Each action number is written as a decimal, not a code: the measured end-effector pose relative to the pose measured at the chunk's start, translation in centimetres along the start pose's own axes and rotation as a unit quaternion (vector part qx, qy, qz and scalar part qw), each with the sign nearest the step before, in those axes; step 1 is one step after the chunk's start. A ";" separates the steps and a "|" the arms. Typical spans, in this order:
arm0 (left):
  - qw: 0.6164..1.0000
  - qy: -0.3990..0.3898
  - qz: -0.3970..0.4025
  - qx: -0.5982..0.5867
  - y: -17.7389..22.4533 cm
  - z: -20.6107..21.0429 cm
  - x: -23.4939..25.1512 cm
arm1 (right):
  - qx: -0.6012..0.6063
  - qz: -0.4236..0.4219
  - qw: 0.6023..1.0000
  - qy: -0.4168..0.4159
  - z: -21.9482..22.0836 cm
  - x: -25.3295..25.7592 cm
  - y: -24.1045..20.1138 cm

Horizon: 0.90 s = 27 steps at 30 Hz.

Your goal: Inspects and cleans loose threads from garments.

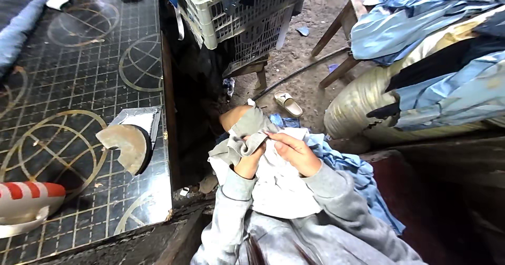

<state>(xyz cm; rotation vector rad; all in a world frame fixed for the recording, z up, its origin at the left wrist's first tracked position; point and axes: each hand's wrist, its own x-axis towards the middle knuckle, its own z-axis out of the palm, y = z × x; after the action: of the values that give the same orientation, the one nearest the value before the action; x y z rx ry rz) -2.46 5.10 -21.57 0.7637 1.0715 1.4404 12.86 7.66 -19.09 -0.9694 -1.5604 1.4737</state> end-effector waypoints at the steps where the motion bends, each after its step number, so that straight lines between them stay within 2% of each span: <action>1: 1.000 0.002 0.001 0.009 0.1 0.0 0.0 | 0.020 0.012 1.000 -0.004 -0.1 -0.1 -0.1; 5: 1.000 0.004 -0.009 0.029 0.9 0.2 -0.1 | 0.035 0.028 0.999 -0.017 -0.1 -0.1 -0.4; 10: 0.999 -0.045 -0.002 -0.027 0.5 -0.5 0.2 | 0.008 -0.002 1.000 -0.009 0.4 -0.4 -0.2; 13: 1.000 -0.019 -0.019 -0.007 1.0 -0.3 0.0 | -0.137 -0.049 0.989 0.003 0.5 -0.6 -0.1; 15: 1.000 -0.014 -0.027 -0.007 1.2 -0.4 -0.1 | -0.260 -0.066 0.963 0.021 0.6 -1.0 0.2; 18: 0.999 -0.016 -0.040 -0.027 1.4 -0.5 -0.1 | -0.375 -0.070 0.923 0.053 1.0 -1.5 0.0; 22: 0.998 -0.015 -0.039 -0.055 1.2 -0.3 -0.2 | -0.430 -0.097 0.894 0.086 1.3 -1.8 0.2; 27: 1.000 -0.007 -0.015 -0.022 0.1 -0.2 -0.1 | -0.413 -0.064 0.904 0.091 1.7 -1.2 0.0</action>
<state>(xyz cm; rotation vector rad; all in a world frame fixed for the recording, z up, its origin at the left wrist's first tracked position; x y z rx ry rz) -2.73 4.94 -21.51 0.7216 1.0335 1.4265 11.81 5.86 -19.18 -1.3791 -2.0929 0.5643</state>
